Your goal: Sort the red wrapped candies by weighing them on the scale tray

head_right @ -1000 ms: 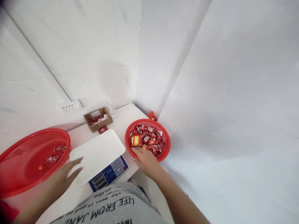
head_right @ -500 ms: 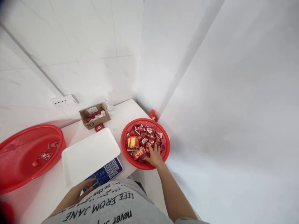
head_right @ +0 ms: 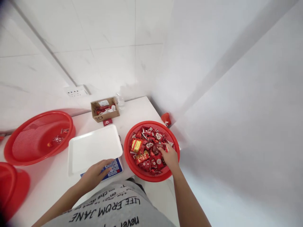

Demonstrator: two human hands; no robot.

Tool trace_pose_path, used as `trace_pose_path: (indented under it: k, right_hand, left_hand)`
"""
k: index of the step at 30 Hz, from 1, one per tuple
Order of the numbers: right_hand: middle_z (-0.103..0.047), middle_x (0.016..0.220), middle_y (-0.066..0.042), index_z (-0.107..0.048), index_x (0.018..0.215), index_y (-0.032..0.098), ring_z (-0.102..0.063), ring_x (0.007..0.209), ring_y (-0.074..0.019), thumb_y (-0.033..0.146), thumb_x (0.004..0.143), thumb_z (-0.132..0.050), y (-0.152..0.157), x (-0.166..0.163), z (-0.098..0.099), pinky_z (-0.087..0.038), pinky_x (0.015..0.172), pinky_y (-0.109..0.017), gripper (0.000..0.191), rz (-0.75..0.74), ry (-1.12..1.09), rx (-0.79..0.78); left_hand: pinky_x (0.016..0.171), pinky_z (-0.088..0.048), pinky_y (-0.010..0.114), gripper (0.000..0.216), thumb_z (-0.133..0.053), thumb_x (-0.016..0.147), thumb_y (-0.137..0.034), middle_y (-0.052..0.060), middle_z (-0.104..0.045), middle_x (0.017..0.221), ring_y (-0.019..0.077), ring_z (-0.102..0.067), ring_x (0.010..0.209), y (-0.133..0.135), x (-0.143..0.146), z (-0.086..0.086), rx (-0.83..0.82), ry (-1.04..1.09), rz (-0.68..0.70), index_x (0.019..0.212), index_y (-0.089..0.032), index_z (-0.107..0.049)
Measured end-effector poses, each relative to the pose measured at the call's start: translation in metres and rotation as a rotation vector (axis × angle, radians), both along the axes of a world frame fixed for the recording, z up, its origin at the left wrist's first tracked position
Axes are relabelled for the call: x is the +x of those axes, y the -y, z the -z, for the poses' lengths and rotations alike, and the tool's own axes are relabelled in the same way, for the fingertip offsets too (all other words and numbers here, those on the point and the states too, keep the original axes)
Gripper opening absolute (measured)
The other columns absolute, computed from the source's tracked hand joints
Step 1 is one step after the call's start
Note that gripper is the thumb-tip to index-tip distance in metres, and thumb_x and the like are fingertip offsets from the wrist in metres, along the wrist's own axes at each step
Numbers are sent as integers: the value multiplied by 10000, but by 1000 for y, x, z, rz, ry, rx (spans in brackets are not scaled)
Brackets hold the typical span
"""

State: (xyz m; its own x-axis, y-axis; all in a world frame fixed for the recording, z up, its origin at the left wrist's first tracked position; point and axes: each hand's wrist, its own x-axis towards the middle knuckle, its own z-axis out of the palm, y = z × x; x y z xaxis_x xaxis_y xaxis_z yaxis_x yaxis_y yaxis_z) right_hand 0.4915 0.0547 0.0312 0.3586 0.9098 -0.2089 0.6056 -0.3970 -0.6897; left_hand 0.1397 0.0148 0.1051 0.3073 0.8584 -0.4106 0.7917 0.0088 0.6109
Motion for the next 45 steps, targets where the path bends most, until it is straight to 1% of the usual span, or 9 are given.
trace_pose_path:
  k: [5,9,12,15,19,22,26,34,45]
  right_hand:
    - [-694,886,-47,-626,955,196,-642,809,-228,431,667,-639,-19,-18,-21,-508,732,-368,373,113,-280,45]
    - [-689,889,-14,-608,945,216,-641,714,-186,356,629,-717,-22,-63,-42,-527,612,-315,363,131,-815,-10]
    - [-675,816,11,-617,866,209,-623,675,-142,303,617,-747,-14,-108,-55,-505,534,-243,296,91,-1197,-103]
    - [-669,752,11,-634,854,190,-595,601,-109,299,613,-759,-2,-153,-64,-477,495,-209,293,41,-1402,-222]
    - [-674,771,-10,-628,882,175,-604,634,-136,325,611,-754,16,-199,-64,-473,528,-240,335,-126,-1329,-290]
    - [-672,793,-2,-624,867,179,-614,760,-167,285,652,-711,26,-220,-62,-487,694,-297,255,-290,-1061,-190]
    - [-667,900,-18,-604,880,182,-598,904,-188,254,688,-638,34,-239,-62,-448,849,-347,208,-443,-878,-147]
    - [-604,954,-5,-404,1149,233,-616,794,-178,298,624,-679,39,-269,-45,-483,646,-309,596,-186,-1094,-343]
    - [-630,782,14,-490,1001,210,-604,658,-117,305,628,-739,36,-286,-24,-491,565,-240,459,54,-1262,-435]
  left_hand:
    - [922,-444,356,391,-421,868,-382,53,-642,1153,226,-580,1074,12,-3,4,-61,71,-82,1199,-224,-556]
    - [949,-432,357,423,-463,847,-413,72,-649,1123,221,-581,1072,20,-5,8,-178,221,-206,1206,-202,-536]
    - [983,-402,369,587,-527,817,-474,136,-567,1233,228,-526,1144,19,-1,8,-292,466,-330,1301,-160,-419]
    - [972,-407,399,747,-559,794,-534,146,-406,1391,240,-434,1239,14,3,6,-447,825,-445,1396,-227,-241]
    - [905,-452,450,656,-557,805,-532,114,-416,1387,263,-463,1200,8,-1,7,-630,1161,-544,1365,-305,-304]
    - [865,-480,423,497,-597,806,-457,123,-532,1263,242,-558,1057,7,-13,10,-638,1163,-674,1237,-232,-491]
    - [791,-511,356,393,-653,782,-364,124,-641,1063,222,-623,911,9,-33,17,-692,1113,-683,1116,-165,-590]
    - [793,-536,364,283,-671,771,-300,88,-666,955,208,-639,876,10,-72,42,-726,1169,-875,1010,-158,-624]
    - [707,-571,316,184,-627,807,-212,91,-664,929,178,-661,778,13,-101,52,-768,1197,-1078,973,-135,-609]
